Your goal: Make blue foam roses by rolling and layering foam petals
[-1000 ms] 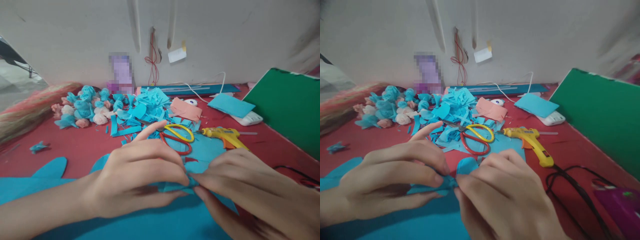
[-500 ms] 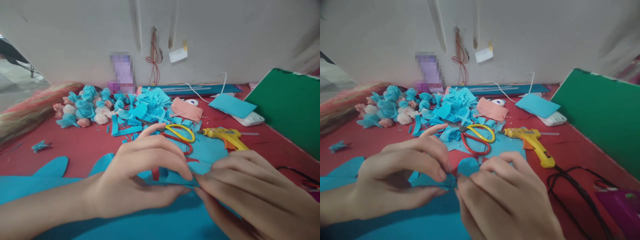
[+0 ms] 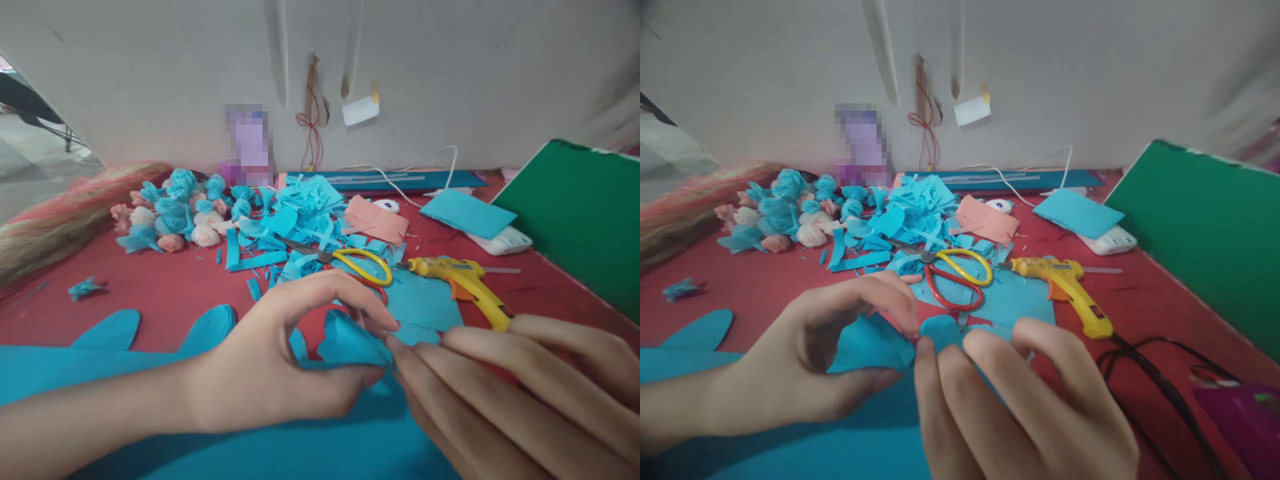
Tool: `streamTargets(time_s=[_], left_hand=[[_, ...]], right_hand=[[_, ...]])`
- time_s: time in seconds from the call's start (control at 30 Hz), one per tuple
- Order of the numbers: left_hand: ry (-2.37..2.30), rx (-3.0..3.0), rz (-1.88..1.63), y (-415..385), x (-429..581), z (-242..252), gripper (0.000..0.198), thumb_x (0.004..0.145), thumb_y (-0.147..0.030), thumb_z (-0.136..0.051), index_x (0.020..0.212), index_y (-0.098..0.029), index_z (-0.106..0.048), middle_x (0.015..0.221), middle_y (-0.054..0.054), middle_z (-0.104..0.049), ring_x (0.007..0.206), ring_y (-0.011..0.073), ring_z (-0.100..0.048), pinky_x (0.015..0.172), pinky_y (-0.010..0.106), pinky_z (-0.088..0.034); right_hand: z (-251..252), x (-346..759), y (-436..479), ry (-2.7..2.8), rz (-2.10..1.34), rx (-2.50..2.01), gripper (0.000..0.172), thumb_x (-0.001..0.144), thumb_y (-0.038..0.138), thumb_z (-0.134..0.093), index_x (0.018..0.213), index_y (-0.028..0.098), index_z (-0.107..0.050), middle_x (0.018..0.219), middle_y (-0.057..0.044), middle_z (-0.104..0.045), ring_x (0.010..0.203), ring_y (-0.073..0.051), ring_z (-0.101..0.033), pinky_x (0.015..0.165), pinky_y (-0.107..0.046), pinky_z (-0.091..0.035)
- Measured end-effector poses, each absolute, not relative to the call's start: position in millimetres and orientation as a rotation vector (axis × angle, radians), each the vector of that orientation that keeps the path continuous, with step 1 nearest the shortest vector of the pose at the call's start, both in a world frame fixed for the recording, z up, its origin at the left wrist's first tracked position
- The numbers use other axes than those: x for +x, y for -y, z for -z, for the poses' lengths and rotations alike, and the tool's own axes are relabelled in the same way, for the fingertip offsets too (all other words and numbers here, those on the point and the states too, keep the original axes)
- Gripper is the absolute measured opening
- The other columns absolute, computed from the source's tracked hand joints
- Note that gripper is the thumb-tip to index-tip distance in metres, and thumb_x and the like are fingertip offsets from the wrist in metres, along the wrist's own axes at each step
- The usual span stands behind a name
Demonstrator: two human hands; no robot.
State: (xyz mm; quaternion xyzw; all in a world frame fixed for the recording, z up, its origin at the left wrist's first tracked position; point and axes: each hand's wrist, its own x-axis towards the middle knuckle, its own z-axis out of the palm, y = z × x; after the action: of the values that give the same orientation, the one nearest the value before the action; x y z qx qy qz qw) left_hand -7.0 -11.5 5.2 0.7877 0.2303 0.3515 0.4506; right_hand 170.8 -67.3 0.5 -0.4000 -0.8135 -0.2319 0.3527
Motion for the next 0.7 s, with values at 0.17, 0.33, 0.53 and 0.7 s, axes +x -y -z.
streamTargets(time_s=[0.17, 0.33, 0.53, 0.7], left_hand=[[-0.612, 1.788, -0.731, 13, -6, -5, 0.032, 0.068, -0.002, -0.058, 0.094, -0.021, -0.054, 0.092, -0.002, -0.059, 0.09, 0.011, -0.056, 0.079, 0.017, -0.048], [-0.63, 1.719, -0.693, 14, -4, -3, 0.031, 0.07, -0.006, -0.058, 0.096, -0.022, -0.054, 0.092, -0.002, -0.06, 0.092, 0.0119, -0.056, 0.08, 0.019, -0.048], [-0.633, 1.719, -0.639, 10, -4, -2, 0.037, 0.069, -0.008, -0.058, 0.103, -0.021, -0.052, 0.097, 0.001, -0.058, 0.096, 0.0147, -0.053, 0.082, 0.024, -0.047], [-0.677, 1.699, -0.685, 9, 0, -1, 0.028, 0.073, -0.01, -0.057, 0.099, -0.018, -0.053, 0.091, 0.001, -0.058, 0.091, 0.0124, -0.054, 0.082, 0.022, -0.046]], right_hand=[[5, 170, 71, 2.072, 0.603, -1.047, 0.024, 0.087, 0.018, -0.04, 0.076, 0.025, -0.06, 0.064, 0.005, -0.065, 0.062, -0.014, -0.061, 0.065, -0.03, -0.041], [0, 174, 67, 2.207, 0.712, -0.982, 0.023, 0.084, 0.014, -0.047, 0.068, 0.024, -0.061, 0.064, 0.006, -0.064, 0.063, -0.012, -0.06, 0.06, -0.029, -0.042], [4, 182, 66, 2.435, 0.746, -0.984, 0.024, 0.085, 0.008, -0.042, 0.089, 0.016, -0.063, 0.075, -0.002, -0.064, 0.076, -0.017, -0.057, 0.072, -0.038, -0.036], [11, 182, 66, 2.416, 0.738, -1.017, 0.021, 0.083, 0.009, -0.045, 0.092, 0.015, -0.062, 0.075, -0.003, -0.063, 0.077, -0.019, -0.055, 0.074, -0.04, -0.035]])
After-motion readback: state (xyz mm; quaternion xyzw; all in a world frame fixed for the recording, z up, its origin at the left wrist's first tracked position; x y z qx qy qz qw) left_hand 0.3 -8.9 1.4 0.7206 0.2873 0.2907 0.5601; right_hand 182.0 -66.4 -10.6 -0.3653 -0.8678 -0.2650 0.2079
